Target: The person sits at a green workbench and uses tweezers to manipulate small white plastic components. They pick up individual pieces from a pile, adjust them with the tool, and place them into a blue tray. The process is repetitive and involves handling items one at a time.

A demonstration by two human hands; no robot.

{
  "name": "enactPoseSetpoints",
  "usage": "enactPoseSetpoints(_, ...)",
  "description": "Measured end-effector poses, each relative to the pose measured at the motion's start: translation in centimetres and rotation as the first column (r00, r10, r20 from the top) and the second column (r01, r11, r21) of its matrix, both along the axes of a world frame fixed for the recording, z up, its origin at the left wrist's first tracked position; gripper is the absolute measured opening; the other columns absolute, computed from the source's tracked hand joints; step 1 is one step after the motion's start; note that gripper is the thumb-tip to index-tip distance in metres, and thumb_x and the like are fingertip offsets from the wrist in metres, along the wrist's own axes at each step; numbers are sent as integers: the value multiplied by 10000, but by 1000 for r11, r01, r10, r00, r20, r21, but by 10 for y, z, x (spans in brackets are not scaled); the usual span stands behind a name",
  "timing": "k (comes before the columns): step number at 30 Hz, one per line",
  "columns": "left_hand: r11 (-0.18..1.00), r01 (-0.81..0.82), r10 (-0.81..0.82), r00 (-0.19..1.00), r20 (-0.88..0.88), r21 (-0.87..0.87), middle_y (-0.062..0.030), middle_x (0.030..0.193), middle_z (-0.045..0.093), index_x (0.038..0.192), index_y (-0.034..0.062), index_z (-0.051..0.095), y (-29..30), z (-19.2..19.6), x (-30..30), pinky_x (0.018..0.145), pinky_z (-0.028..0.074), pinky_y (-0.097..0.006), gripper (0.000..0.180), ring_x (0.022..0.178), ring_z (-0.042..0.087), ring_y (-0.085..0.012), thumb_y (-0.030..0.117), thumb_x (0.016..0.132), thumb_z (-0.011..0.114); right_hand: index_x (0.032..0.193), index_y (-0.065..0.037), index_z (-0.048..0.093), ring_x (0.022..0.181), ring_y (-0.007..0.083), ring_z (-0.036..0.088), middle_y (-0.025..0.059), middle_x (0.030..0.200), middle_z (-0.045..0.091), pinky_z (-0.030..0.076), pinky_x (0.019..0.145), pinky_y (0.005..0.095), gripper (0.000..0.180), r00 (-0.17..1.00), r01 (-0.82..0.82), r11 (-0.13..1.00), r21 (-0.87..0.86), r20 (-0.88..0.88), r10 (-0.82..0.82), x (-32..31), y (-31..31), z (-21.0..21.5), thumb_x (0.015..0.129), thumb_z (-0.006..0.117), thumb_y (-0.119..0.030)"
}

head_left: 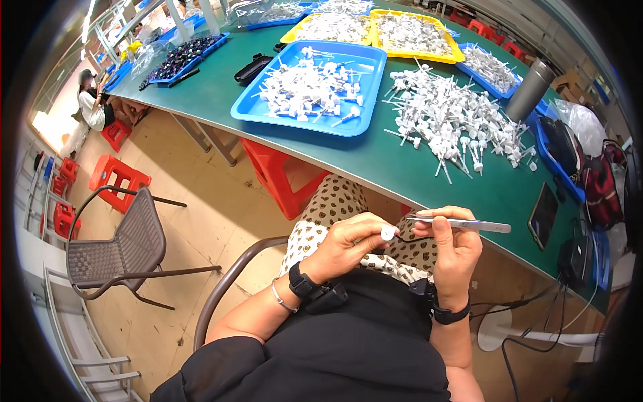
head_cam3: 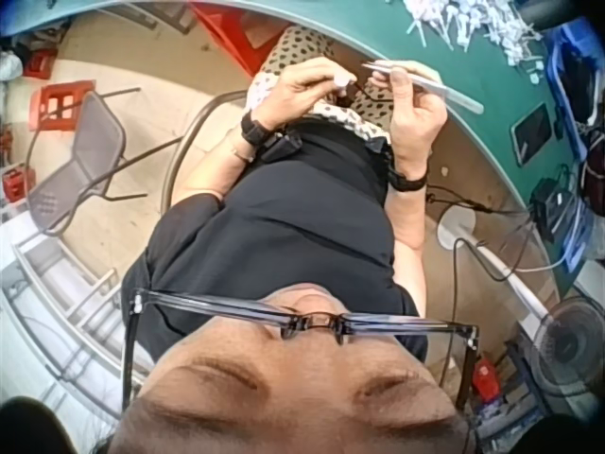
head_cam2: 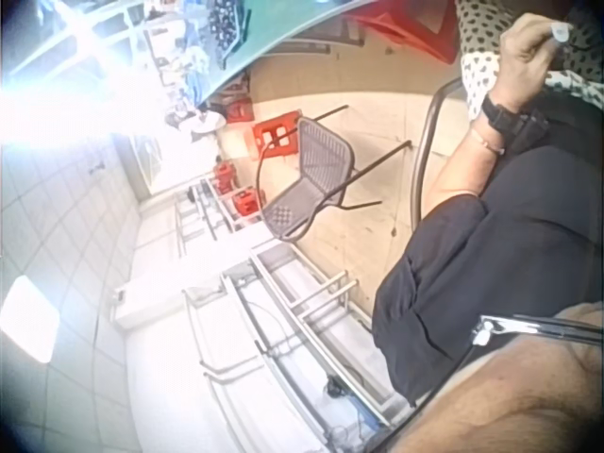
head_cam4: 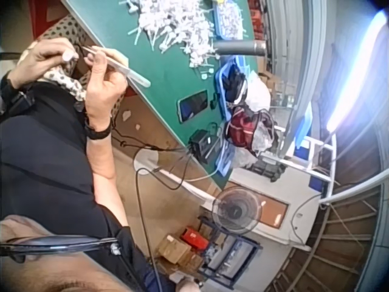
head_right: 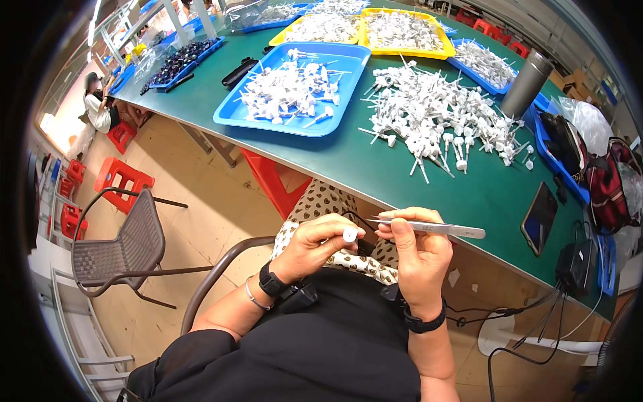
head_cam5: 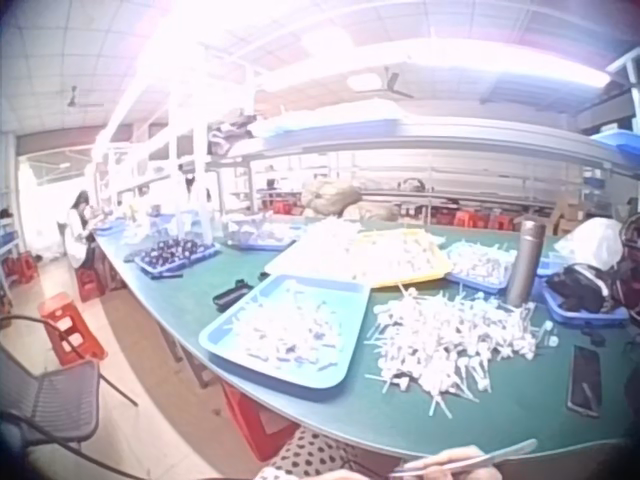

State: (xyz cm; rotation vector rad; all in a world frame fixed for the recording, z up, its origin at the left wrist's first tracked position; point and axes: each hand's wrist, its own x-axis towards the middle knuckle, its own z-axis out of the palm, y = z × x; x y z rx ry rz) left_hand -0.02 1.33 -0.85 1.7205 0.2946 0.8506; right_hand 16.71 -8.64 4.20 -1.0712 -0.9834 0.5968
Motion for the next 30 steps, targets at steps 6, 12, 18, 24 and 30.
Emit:
enactPoseSetpoints(6,1000,-24,24,1000,7,-13,-108,1031,674,1149,-3,699,0,-1,2,753,584,-286,193,852,692,-174,22,977,615,1072,49,584,843,156,697,127,994,702,600,795,294,137,999,-18,1000,-18,28,18,-4,1,-3,998,612,-63)
enactPoseSetpoints(12,999,-36,36,999,24,11,-109,987,666,1123,-16,688,0,-5,3,725,586,-282,174,830,694,-172,-11,962,621,1011,55,645,820,161,710,106,942,711,586,755,277,98,978,-18,1000,-21,208,22,-12,2,-6,983,626,-36)
enactPoseSetpoints(18,998,-57,56,998,18,31,-109,973,664,1105,-21,684,-1,-4,2,708,582,-278,164,815,696,-169,-24,948,635,1033,58,619,857,172,695,130,981,697,584,800,294,113,912,-25,1000,-19,409,31,-10,2,-12,1006,588,-47)
enactPoseSetpoints(24,995,-88,85,995,55,53,-65,916,646,1104,4,693,-1,-7,4,645,551,-266,174,744,659,-133,-26,942,636,995,17,666,745,188,667,111,922,719,530,681,286,65,925,47,998,51,374,-63,-17,6,-18,950,664,-30)
enactPoseSetpoints(30,993,-103,101,994,52,51,-69,912,650,1114,7,696,-3,-7,4,640,552,-266,177,740,664,-138,-8,945,645,991,2,649,718,211,658,109,895,713,527,642,298,67,863,72,993,93,494,-109,-18,8,-18,937,673,-28)
